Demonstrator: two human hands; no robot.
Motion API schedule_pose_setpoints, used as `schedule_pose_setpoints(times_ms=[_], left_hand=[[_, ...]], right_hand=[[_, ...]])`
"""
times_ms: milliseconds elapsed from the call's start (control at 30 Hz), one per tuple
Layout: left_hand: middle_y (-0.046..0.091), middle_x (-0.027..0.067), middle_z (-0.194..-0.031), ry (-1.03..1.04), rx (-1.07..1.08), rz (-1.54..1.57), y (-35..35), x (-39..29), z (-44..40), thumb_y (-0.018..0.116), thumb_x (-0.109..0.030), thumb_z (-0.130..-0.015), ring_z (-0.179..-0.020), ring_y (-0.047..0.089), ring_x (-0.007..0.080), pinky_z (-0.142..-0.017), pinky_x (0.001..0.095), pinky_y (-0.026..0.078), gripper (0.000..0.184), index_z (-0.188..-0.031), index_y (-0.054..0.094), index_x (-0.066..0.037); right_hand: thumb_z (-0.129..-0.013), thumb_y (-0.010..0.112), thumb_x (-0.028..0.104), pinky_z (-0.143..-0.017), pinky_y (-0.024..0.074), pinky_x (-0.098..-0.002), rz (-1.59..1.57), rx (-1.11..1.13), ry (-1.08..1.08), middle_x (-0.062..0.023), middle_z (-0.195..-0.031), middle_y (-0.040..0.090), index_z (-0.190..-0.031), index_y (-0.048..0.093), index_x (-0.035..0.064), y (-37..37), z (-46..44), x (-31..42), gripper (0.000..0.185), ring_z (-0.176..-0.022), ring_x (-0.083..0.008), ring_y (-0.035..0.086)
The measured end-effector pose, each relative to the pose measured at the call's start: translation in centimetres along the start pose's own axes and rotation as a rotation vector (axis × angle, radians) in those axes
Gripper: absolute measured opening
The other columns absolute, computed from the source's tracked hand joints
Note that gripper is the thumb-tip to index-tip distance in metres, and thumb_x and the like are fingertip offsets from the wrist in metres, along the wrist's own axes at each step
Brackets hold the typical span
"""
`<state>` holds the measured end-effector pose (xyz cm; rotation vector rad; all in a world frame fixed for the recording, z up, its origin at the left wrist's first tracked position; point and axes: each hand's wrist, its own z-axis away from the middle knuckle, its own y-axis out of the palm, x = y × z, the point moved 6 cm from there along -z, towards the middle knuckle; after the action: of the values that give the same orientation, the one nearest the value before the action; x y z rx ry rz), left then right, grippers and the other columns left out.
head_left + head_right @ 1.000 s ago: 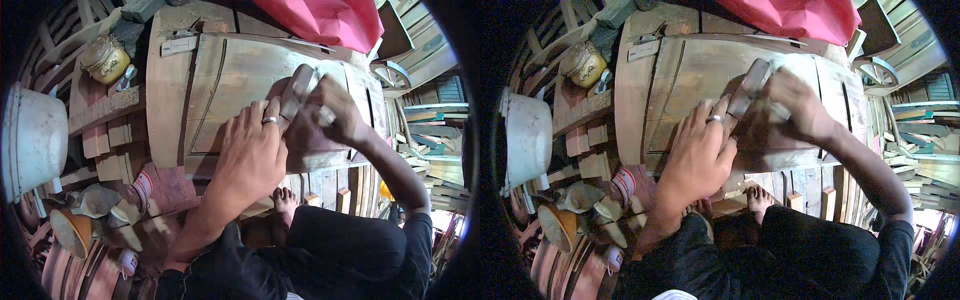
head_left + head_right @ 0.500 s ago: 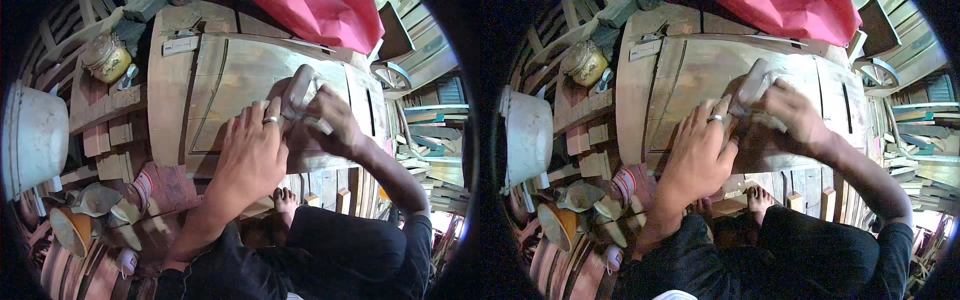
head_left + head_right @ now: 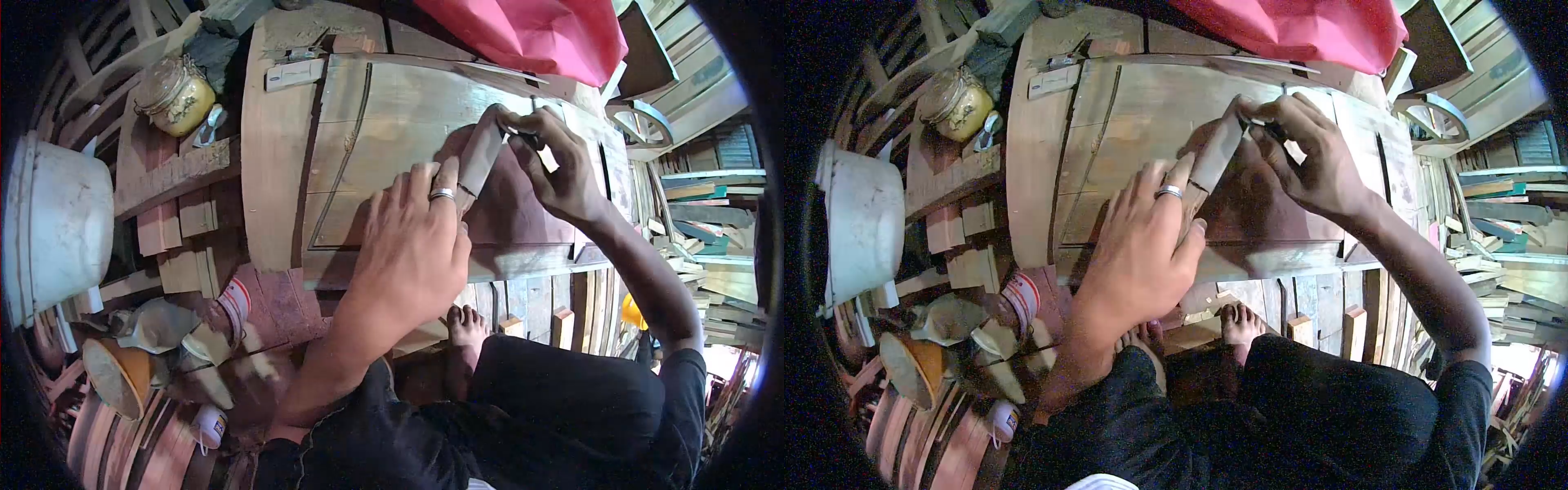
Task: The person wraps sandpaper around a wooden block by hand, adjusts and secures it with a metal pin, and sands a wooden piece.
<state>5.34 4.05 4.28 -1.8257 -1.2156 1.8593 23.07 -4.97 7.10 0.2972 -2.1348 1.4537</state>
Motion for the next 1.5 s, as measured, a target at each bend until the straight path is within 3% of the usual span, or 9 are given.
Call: schedule_pose_setpoints(times_ms=[200, 333, 733, 933, 1000, 1067, 1200, 1333, 1500], left_hand=[[0.053, 0.0254, -0.126, 0.003, -0.002, 0.001, 0.1, 0.0, 0.0, 0.057, -0.015, -0.091, -0.119, 0.053, 0.0401, -0.103, 0.0513, 0.041, 0.056, -0.14, 0.048, 0.011], [0.054, 0.025, -0.126, 0.019, 0.0, -0.016, -0.1, -0.1, 0.0, 0.058, -0.015, -0.091, -0.119, 0.054, 0.0395, -0.102, 0.0506, 0.041, 0.056, -0.14, 0.049, 0.011], [0.05, 0.0304, -0.132, -0.022, 0.06, 0.035, 0.3, 0.1, 0.2, 0.06, -0.018, -0.093, -0.122, 0.05, 0.0485, -0.105, 0.0545, 0.039, 0.062, -0.147, 0.042, 0.006], [0.052, 0.0276, -0.13, -0.013, 0.027, -0.022, 0.2, -0.1, 0.3, 0.059, -0.017, -0.092, -0.121, 0.051, 0.0442, -0.103, 0.0535, 0.039, 0.059, -0.144, 0.045, 0.009], [0.053, 0.0256, -0.126, 0.004, -0.009, -0.044, 0.1, -0.2, 0.3, 0.057, -0.015, -0.092, -0.12, 0.053, 0.0406, -0.102, 0.0528, 0.04, 0.056, -0.14, 0.048, 0.012], [0.053, 0.0259, -0.127, 0.025, -0.022, 0.0, 0.0, -0.3, 0.2, 0.056, -0.016, -0.092, -0.12, 0.053, 0.041, -0.102, 0.053, 0.04, 0.055, -0.139, 0.049, 0.012], [0.053, 0.0256, -0.126, 0.006, -0.022, -0.026, 0.2, -0.1, 0.4, 0.056, -0.015, -0.092, -0.12, 0.053, 0.0404, -0.102, 0.0525, 0.04, 0.054, -0.139, 0.049, 0.012], [0.051, 0.0279, -0.131, 0.012, -0.008, -0.006, 0.2, 0.0, 0.3, 0.059, -0.016, -0.092, -0.121, 0.052, 0.0443, -0.103, 0.0531, 0.04, 0.056, -0.14, 0.048, 0.01], [0.05, 0.0302, -0.135, -0.042, 0.035, 0.055, 0.2, 0.1, 0.2, 0.063, -0.017, -0.091, -0.122, 0.05, 0.0482, -0.104, 0.054, 0.039, 0.059, -0.143, 0.046, 0.007]], right_hand=[[-0.077, 0.07, -0.003, -0.074, 0.0472, -0.041, 0.08, 0.258, -0.498, -0.0142, -0.091, 0.062, -0.109, 0.068, 0.0, 2.0, 1.3, 5.1, 0.033, -0.082, -0.0345, 0.059], [-0.08, 0.063, -0.009, -0.074, 0.047, -0.0425, 0.02, -0.009, -0.123, -0.0144, -0.092, 0.061, -0.109, 0.067, 0.0013, 0.7, -0.3, 0.7, 0.03, -0.082, -0.0333, 0.058], [-0.072, 0.076, 0.002, -0.076, 0.047, -0.0412, 0.031, 0.17, -0.443, -0.0092, -0.09, 0.057, -0.121, 0.07, 0.0057, 1.2, 2.5, 3.5, 0.05, -0.086, -0.0317, 0.055], [-0.084, 0.068, -0.006, -0.071, 0.0488, -0.0433, 0.112, 0.034, -0.147, -0.0162, -0.092, 0.061, -0.106, 0.064, -0.0002, -0.1, 0.6, 0.7, 0.023, -0.081, -0.0342, 0.06], [-0.082, 0.07, -0.005, -0.069, 0.0472, -0.0431, 0.04, 0.077, -0.396, -0.0152, -0.091, 0.061, -0.106, 0.064, 0.0008, 1.4, 1.8, 2.7, 0.026, -0.079, -0.0327, 0.059], [-0.073, 0.077, 0.013, -0.093, 0.0501, -0.044, 0.043, 0.352, -0.392, -0.0141, -0.11, 0.066, -0.128, 0.068, 0.0077, 2.0, 3.3, 4.2, 0.056, -0.101, -0.0374, 0.062], [-0.087, 0.061, 0.0, -0.08, 0.0489, -0.0417, 0.033, 0.101, -0.151, -0.016, -0.096, 0.06, -0.125, 0.067, 0.0019, 0.1, 1.7, 0.2, 0.038, -0.088, -0.0332, 0.057], [-0.084, 0.065, -0.008, -0.072, 0.0474, -0.042, 0.017, 0.184, -0.466, -0.015, -0.089, 0.059, -0.116, 0.064, -0.0015, 1.3, 2.6, 4.1, 0.033, -0.078, -0.0323, 0.058], [-0.084, 0.065, -0.01, -0.071, 0.0469, -0.0407, 0.086, 0.064, -0.219, -0.0164, -0.09, 0.059, -0.114, 0.064, -0.0011, -0.3, 1.0, 1.6, 0.031, -0.081, -0.0316, 0.057]])
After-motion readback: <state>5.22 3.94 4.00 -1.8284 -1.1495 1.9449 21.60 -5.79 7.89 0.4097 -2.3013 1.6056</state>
